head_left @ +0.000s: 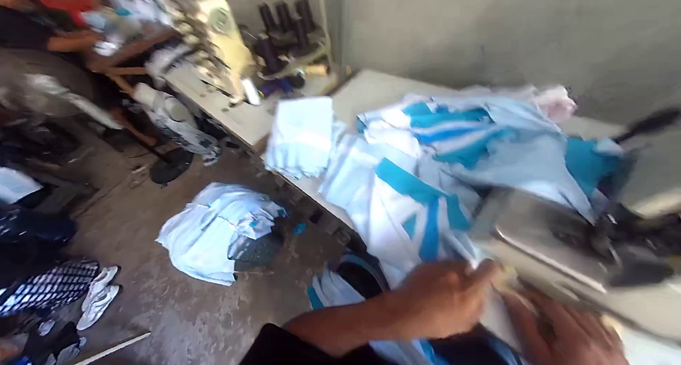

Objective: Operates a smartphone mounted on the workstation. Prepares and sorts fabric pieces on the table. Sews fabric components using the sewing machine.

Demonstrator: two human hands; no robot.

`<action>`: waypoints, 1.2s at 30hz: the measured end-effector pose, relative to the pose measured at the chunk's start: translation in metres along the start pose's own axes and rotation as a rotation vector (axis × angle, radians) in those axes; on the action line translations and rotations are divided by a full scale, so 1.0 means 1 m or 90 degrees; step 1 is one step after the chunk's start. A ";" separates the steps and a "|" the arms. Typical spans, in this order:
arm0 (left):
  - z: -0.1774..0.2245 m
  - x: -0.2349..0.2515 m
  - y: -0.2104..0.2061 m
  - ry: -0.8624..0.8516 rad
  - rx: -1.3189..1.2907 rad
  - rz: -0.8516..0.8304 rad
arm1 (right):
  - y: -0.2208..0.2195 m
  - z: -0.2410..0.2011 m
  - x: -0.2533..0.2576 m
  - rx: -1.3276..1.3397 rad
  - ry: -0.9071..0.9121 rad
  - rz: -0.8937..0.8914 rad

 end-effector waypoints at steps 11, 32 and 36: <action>-0.101 -0.037 0.094 0.188 0.067 0.167 | 0.002 0.001 -0.003 0.001 -0.013 0.065; -0.110 -0.035 0.082 0.015 -0.216 0.171 | -0.001 0.007 -0.005 0.000 -0.029 0.054; -0.168 -0.073 0.122 0.230 -0.259 0.503 | -0.001 0.007 -0.005 0.000 -0.023 0.055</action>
Point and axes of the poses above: each hand's wrist, its own x-axis towards the middle knuckle, its own y-axis out of the back of the hand, z = x × y, the point moved 8 cm from there along x, towards the middle knuckle, and after that the axes turned 1 degree about -y, right-handed, at the moved point
